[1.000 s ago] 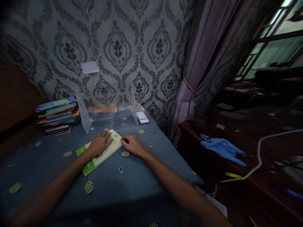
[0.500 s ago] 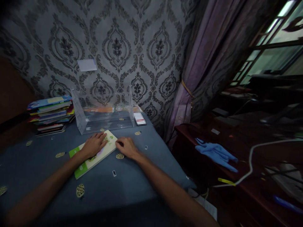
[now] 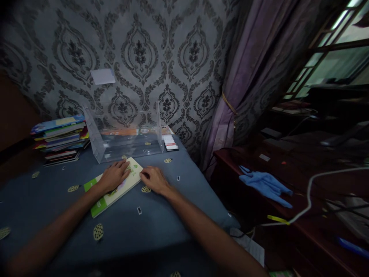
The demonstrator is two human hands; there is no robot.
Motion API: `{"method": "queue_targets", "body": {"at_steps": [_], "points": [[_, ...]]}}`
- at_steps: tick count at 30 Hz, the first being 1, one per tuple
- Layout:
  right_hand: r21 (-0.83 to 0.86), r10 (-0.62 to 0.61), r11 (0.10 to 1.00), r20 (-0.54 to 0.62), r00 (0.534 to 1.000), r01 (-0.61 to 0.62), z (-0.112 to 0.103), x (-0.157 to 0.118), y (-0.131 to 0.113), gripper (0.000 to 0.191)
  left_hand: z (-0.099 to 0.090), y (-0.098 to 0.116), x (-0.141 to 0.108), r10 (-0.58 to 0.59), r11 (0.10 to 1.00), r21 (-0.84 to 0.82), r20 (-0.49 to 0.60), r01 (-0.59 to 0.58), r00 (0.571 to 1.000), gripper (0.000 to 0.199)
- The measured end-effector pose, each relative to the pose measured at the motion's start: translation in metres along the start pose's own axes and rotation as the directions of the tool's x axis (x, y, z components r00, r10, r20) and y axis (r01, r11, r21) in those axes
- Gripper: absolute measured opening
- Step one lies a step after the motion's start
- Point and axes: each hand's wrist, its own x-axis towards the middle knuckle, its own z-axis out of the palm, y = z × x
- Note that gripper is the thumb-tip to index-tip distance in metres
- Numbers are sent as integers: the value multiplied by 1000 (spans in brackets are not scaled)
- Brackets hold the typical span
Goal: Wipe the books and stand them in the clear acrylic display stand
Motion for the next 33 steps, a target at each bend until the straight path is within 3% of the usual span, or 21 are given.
{"method": "queue_targets", "body": {"at_steps": [9, 17, 23, 33], "points": [[14, 1, 1000, -36, 999, -1, -3, 0, 9, 23, -19, 10, 2, -78, 996, 43, 88, 74, 993, 40], [26, 13, 1000, -84, 996, -10, -4, -4, 13, 22, -30, 1, 0, -34, 999, 41, 143, 28, 989, 39], [71, 28, 997, -25, 999, -26, -5, -4, 17, 22, -28, -2, -3, -45, 998, 40, 113, 40, 993, 38], [6, 13, 1000, 78, 997, -14, 1, -10, 29, 34, -39, 5, -3, -74, 997, 40, 213, 67, 974, 34]]}}
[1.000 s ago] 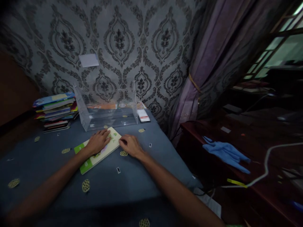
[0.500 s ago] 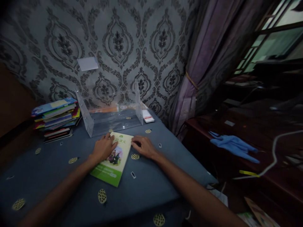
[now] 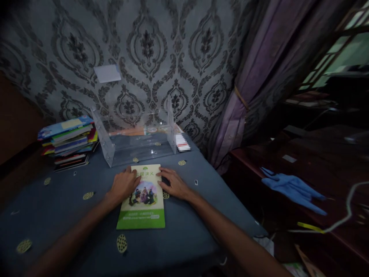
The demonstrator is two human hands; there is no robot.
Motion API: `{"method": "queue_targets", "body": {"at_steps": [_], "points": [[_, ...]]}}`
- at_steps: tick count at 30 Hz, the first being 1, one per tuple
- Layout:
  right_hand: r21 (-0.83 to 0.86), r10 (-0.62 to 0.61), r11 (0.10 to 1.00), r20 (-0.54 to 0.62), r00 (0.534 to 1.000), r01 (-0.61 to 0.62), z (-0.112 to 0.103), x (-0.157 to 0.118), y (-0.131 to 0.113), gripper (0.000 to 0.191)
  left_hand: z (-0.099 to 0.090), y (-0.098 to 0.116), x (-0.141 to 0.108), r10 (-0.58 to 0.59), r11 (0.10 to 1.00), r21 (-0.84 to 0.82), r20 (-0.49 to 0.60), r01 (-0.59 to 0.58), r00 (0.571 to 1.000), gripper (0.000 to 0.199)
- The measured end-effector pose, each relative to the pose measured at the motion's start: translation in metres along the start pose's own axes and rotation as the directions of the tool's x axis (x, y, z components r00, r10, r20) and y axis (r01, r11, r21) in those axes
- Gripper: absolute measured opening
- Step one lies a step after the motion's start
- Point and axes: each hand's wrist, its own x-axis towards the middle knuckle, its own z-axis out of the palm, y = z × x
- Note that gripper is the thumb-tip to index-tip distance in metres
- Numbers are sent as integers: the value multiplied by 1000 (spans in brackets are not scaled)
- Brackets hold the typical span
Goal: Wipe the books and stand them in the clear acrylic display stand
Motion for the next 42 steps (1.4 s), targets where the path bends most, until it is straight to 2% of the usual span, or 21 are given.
{"method": "queue_targets", "body": {"at_steps": [5, 11, 17, 21, 24, 27, 31, 35, 38, 42], "points": [[8, -13, 1000, 60, 998, 13, 6, 8, 11, 43, 15, -4, -1, 39, 998, -51, -123, -46, 992, 23], [-29, -54, 998, 178, 983, 60, 2, 31, 21, 46, 23, -13, -4, 54, 997, -42, -131, -61, 990, 24], [-146, -94, 978, 336, 937, 150, -10, 52, 11, 45, 36, -30, 2, 78, 988, -110, -224, -105, 971, 29], [-132, -163, 965, 375, 913, 227, 4, 65, -4, 43, 48, -45, 9, 79, 956, -246, -308, -160, 948, 42], [-90, -222, 958, 360, 906, 271, 21, 69, -16, 44, 54, -51, 12, 90, 932, -302, -344, -201, 935, 49], [-70, -256, 953, 329, 909, 294, 29, 66, -20, 44, 57, -53, 12, 84, 925, -322, -348, -203, 934, 45], [-52, -205, 974, 203, 958, 219, 25, 53, -3, 42, 59, -54, 12, 38, 915, -370, -315, -159, 948, 45], [-7, -101, 995, 49, 994, 102, 17, 33, 17, 42, 60, -57, 11, 43, 893, -408, -341, -189, 939, 43], [-9, -95, 995, 16, 995, 96, 15, 22, 19, 46, 59, -58, 10, 63, 884, -410, -373, -225, 926, 45], [-38, -103, 994, 26, 994, 104, 14, 20, 14, 44, 58, -58, 9, 99, 892, -382, -357, -242, 929, 42]]}}
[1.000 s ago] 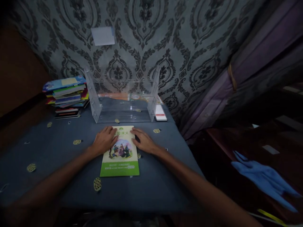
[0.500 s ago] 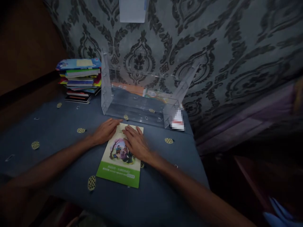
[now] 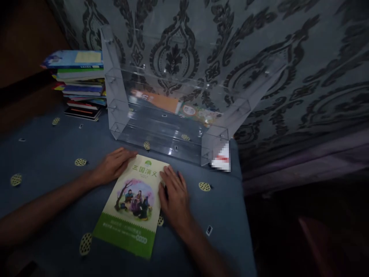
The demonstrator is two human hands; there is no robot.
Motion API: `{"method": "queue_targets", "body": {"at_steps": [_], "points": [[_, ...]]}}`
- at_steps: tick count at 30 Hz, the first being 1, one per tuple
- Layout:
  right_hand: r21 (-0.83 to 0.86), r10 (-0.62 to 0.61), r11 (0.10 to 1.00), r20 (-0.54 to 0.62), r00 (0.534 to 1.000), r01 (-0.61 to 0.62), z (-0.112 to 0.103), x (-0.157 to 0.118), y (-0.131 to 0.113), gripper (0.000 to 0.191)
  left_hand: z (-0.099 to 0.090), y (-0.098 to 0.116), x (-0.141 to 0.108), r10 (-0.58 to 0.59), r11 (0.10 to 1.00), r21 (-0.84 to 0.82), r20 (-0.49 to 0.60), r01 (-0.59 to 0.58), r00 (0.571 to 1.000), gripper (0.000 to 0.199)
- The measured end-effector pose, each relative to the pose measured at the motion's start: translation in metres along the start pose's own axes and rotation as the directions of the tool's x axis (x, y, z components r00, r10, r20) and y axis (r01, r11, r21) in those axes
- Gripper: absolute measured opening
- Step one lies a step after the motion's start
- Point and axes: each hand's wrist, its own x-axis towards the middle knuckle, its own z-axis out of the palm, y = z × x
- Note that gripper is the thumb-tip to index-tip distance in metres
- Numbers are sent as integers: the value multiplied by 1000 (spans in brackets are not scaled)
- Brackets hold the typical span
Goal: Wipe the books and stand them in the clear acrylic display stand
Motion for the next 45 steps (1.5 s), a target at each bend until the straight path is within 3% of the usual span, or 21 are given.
{"method": "queue_targets", "body": {"at_steps": [5, 12, 15, 20, 24, 28, 35, 45], "points": [[7, 5, 1000, 11, 1000, -5, 0, 8, 2, 38, -1, 1, 0, 41, 994, 96, 34, -44, 999, 31], [75, 46, 996, -22, 999, -44, 2, 18, 1, 34, -1, 3, 6, 76, 985, 154, -8, -74, 997, 30], [112, 83, 991, -30, 996, -79, 3, 18, 3, 35, -2, 7, 8, 60, 975, 213, 40, -67, 997, 29], [135, 59, 990, -58, 997, -50, 9, 20, 12, 38, -5, 17, 15, 118, 945, 285, 163, -162, 979, 32], [110, 13, 994, -75, 997, -5, 13, 21, 18, 40, 0, 22, 20, 191, 952, 205, 187, -229, 964, 39], [106, 11, 994, -72, 997, -4, 14, 21, 19, 39, 12, 26, 19, 271, 955, 86, 123, -282, 955, 36], [175, 65, 983, -57, 996, -54, 12, 20, 17, 34, 19, 20, 16, 256, 966, -51, 68, -252, 964, 39], [301, 90, 950, -2, 996, -85, -2, 5, 10, 32, 24, 23, 16, 219, 976, -23, 30, -219, 975, 37]]}}
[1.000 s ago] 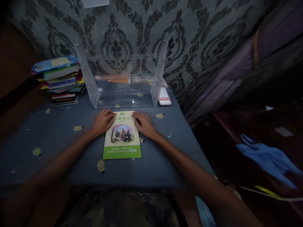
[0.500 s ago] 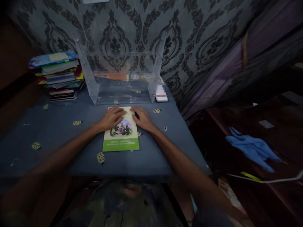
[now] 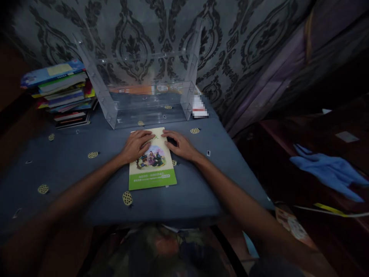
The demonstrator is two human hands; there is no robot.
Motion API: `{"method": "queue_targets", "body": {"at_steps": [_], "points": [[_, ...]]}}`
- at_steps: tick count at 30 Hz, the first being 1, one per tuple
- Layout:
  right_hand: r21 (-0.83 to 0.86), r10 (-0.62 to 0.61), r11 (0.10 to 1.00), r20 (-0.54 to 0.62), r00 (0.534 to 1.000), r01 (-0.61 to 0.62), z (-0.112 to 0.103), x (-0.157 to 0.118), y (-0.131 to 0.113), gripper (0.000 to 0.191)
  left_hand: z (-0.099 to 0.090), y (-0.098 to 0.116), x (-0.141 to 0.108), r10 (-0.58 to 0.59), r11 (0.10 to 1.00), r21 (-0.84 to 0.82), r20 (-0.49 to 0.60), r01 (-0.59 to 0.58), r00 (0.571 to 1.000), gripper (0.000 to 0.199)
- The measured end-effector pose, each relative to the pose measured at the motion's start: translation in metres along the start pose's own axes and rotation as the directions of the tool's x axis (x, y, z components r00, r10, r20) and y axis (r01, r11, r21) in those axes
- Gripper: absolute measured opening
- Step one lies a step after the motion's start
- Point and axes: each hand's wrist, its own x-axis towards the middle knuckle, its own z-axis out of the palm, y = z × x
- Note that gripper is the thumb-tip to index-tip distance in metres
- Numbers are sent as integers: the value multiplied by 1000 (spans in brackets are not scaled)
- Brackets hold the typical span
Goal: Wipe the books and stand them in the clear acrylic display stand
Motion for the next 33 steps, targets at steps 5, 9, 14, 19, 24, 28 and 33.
{"method": "queue_targets", "body": {"at_steps": [5, 9, 14, 19, 24, 28, 33], "points": [[21, 21, 1000, 7, 1000, -22, -2, -3, -3, 30, 0, -3, 0, 30, 1000, -7, -9, -30, 1000, 36], [33, 13, 999, 2, 1000, -13, -3, -3, -5, 30, -1, -4, 1, 42, 999, -11, -6, -42, 999, 36], [32, 2, 1000, -29, 1000, -1, -1, -1, -5, 30, 0, -4, 1, 30, 999, -24, 10, -30, 999, 36], [-7, 16, 1000, -40, 999, -16, 0, 2, -5, 31, 1, -3, 0, 28, 999, -21, 7, -28, 1000, 37], [-73, 26, 997, -45, 999, -30, 3, 2, -6, 31, 3, -1, -4, 39, 999, -16, 1, -39, 999, 38], [-19, 53, 998, -33, 998, -53, 1, 4, -6, 32, 4, -2, -2, 26, 1000, 3, 13, -26, 1000, 37], [130, 150, 981, -8, 989, -148, -3, 10, -3, 29, -14, 19, 3, -4, 995, 104, 108, -7, 994, 35]]}}
